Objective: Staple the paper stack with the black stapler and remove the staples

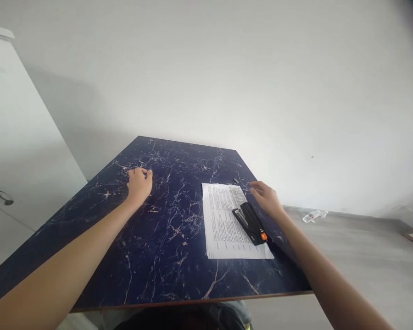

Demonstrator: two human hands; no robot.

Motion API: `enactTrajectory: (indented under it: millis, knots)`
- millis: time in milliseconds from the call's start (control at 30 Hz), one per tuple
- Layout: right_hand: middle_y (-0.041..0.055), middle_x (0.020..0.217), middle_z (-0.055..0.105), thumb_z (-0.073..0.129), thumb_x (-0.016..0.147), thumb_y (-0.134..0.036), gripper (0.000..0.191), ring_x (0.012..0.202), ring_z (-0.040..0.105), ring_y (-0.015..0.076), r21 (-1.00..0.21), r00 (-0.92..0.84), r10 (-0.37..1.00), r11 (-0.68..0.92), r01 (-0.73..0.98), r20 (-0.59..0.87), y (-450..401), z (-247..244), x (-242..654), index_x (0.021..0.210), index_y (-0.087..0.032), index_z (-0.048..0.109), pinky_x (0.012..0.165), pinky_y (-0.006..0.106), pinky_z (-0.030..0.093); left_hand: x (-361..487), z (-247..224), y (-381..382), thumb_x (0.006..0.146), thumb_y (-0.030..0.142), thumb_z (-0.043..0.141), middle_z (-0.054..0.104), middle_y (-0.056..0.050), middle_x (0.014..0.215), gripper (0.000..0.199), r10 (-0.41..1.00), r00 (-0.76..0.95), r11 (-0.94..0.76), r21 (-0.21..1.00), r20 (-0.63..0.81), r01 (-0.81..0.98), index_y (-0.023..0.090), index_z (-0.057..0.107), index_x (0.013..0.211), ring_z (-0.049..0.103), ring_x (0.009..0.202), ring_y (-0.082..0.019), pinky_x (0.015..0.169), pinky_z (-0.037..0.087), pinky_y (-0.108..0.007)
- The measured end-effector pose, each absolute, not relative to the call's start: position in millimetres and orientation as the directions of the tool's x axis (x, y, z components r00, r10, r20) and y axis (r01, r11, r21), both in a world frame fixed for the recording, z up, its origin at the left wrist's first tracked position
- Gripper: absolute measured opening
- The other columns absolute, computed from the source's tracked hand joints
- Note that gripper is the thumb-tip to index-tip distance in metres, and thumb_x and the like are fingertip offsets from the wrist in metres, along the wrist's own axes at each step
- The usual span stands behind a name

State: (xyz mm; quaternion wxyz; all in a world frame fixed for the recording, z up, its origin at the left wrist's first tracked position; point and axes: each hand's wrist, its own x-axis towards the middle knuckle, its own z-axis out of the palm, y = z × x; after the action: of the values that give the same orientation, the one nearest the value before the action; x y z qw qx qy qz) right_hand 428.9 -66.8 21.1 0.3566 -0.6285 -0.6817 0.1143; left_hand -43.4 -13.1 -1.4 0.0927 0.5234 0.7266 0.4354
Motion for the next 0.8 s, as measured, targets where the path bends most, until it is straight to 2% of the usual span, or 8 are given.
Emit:
enactTrajectory:
  millis: [67, 133, 200, 267, 367, 467, 633, 800]
  knots:
    - [0.0160, 0.143, 0.059, 0.047, 0.094, -0.056, 0.054, 0.134, 0.055, 0.0317, -0.487, -0.128, 0.941, 0.275, 0.829, 0.314, -32, 9, 424, 0.129, -0.018, 0.064, 0.115, 0.049, 0.042, -48, -5, -11, 0.094, 0.034, 0.054, 0.056, -0.015, 0.116, 0.017, 0.841, -0.427, 0.044, 0.744, 0.333, 0.667, 0.019, 0.060, 0.100, 0.060, 0.117, -0.033, 0.105, 0.044, -0.056]
    - [0.0168, 0.162, 0.038, 0.042, 0.097, -0.062, 0.068, 0.151, 0.033, 0.0333, -0.379, -0.235, 0.950, 0.299, 0.876, 0.205, -6, -4, 410, 0.146, -0.017, 0.053, 0.122, 0.051, 0.029, -52, -9, -9, 0.089, 0.025, 0.056, 0.054, -0.013, 0.115, 0.012, 0.836, -0.410, -0.010, 0.758, 0.364, 0.652, 0.019, 0.064, 0.096, 0.065, 0.099, -0.028, 0.103, 0.047, -0.051]
    - [0.0163, 0.169, 0.020, 0.037, 0.097, -0.071, 0.082, 0.157, 0.013, 0.0340, -0.288, -0.264, 0.961, 0.276, 0.917, 0.080, 7, -16, 392, 0.159, -0.017, 0.036, 0.126, 0.054, 0.016, -57, -12, -7, 0.085, 0.017, 0.057, 0.053, -0.012, 0.113, 0.012, 0.817, -0.412, -0.062, 0.772, 0.403, 0.632, 0.018, 0.066, 0.093, 0.065, 0.087, -0.023, 0.100, 0.049, -0.047]
    - [0.0159, 0.171, 0.013, 0.032, 0.096, -0.078, 0.090, 0.158, 0.005, 0.0352, -0.209, -0.244, 0.970, 0.240, 0.948, 0.005, 12, -24, 374, 0.164, -0.019, 0.026, 0.127, 0.055, 0.007, -61, -14, -5, 0.083, 0.012, 0.055, 0.053, -0.011, 0.109, 0.015, 0.791, -0.425, -0.102, 0.779, 0.440, 0.618, 0.019, 0.066, 0.090, 0.063, 0.087, -0.023, 0.100, 0.049, -0.046]
    - [0.0178, 0.171, 0.011, 0.026, 0.093, -0.083, 0.097, 0.157, 0.004, 0.0408, -0.146, -0.155, 0.988, 0.152, 0.977, -0.003, 14, -29, 346, 0.165, -0.017, 0.024, 0.126, 0.056, 0.005, -67, -12, 0, 0.082, 0.008, 0.047, 0.054, -0.009, 0.101, 0.023, 0.753, -0.423, -0.177, 0.774, 0.505, 0.608, 0.021, 0.065, 0.085, 0.061, 0.098, -0.026, 0.101, 0.047, -0.046]
    - [0.0212, 0.169, 0.015, 0.028, 0.091, -0.086, 0.103, 0.155, 0.008, 0.0471, -0.155, -0.138, 0.990, 0.141, 0.978, 0.031, 15, -26, 314, 0.163, -0.013, 0.027, 0.125, 0.057, 0.007, -74, -11, 5, 0.082, 0.007, 0.044, 0.055, -0.009, 0.100, 0.026, 0.716, -0.424, -0.245, 0.768, 0.555, 0.591, 0.022, 0.065, 0.083, 0.059, 0.102, -0.027, 0.100, 0.047, -0.045]
    - [0.0239, 0.166, 0.023, 0.037, 0.091, -0.082, 0.098, 0.153, 0.016, 0.0495, -0.240, -0.337, 0.933, 0.359, 0.902, 0.128, 16, -18, 241, 0.158, -0.011, 0.036, 0.123, 0.058, 0.011, -90, -14, 13, 0.078, 0.007, 0.048, 0.052, -0.007, 0.101, 0.023, 0.687, -0.498, -0.223, 0.805, 0.530, 0.550, 0.022, 0.066, 0.083, 0.059, 0.090, -0.024, 0.094, 0.048, -0.043]
    - [0.0285, 0.161, 0.032, 0.043, 0.093, -0.076, 0.091, 0.152, 0.023, 0.0453, -0.298, -0.465, 0.866, 0.500, 0.813, 0.184, 20, -14, 162, 0.148, -0.003, 0.045, 0.123, 0.054, 0.016, -97, -13, 12, 0.076, 0.006, 0.049, 0.054, -0.008, 0.098, 0.023, 0.647, -0.545, -0.166, 0.797, 0.532, 0.581, 0.022, 0.064, 0.082, 0.057, 0.103, -0.026, 0.096, 0.047, -0.041]
